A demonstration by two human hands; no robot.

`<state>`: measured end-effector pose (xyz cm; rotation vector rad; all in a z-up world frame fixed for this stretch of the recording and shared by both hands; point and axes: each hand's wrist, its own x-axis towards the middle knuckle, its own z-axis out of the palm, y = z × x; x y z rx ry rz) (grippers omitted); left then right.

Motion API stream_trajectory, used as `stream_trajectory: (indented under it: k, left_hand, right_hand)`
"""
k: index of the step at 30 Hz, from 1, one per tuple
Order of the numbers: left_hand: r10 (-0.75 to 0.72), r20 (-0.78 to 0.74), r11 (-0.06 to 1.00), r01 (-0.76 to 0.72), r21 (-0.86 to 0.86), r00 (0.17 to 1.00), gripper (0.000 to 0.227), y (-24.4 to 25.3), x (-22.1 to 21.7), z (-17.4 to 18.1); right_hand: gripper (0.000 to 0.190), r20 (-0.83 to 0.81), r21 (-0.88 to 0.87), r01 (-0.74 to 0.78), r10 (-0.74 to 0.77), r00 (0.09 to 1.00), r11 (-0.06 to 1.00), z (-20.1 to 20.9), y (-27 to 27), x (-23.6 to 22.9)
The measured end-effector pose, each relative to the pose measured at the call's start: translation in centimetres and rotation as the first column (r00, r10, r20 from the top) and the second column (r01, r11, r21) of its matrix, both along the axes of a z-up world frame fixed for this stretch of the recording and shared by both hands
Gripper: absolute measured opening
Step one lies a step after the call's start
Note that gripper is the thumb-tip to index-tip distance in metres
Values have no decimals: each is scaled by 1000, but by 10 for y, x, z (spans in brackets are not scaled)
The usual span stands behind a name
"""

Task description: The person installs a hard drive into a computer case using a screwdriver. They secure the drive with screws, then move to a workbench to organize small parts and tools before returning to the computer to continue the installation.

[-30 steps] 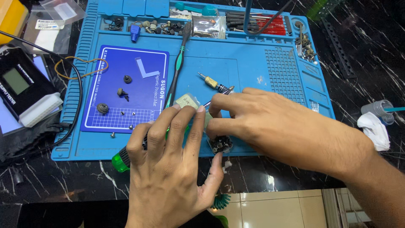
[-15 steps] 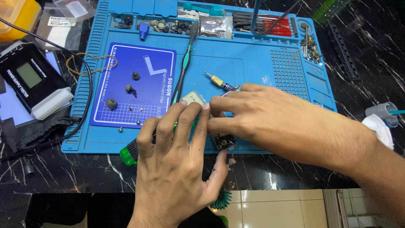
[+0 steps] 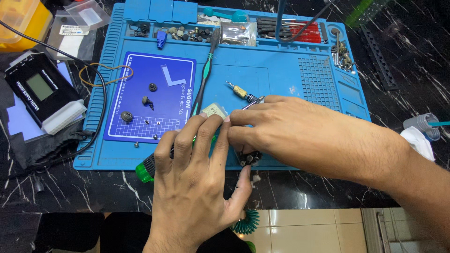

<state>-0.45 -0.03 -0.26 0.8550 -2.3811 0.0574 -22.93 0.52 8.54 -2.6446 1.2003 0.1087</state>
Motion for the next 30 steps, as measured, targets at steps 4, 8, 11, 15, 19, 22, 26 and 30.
stream_trajectory:
  k: [4,8,11,15,19,22,26,30]
  left_hand:
    - [3,-4,1000,-3,-3,1000,77,0,0,1]
    - [8,2,1000,-8,-12,1000,78,0,0,0]
    - [5,-9,1000,-5,-10,1000,75,0,0,0]
    - [6,-8,1000,-6,-4,1000,77,1,0,0]
    - [6,1,1000,-6,-4,1000,79,1,0,-1]
    - [4,-12,1000,-4,-3,1000,78,1,0,-1]
    - [5,-11,1000,-5,1,1000,79,1,0,0]
    - [7,-4,1000,-7,-7,1000,80,1,0,0]
  right_hand:
    - [17,22,61,28,-29,999,998,-1,-3,-2]
    - [13,-28,72,68,-67,997,995,-2,-2,1]
    - [17,-46,8,8,-8,999,1000,-6,-2,-1]
    - [23,-61,-25,-15,14,998,1000,-11,2,-6]
    - [21,-56,-60,-27,23,998,998,-16,6,-10]
    - [9,-77,-56,-15,10,997,998,-16,4,-10]
    - [20,-81,-78,-50,44,996,996,-16,5,-13]
    - [28,-32,-99,-23,20,999,995,-19,9,-17]
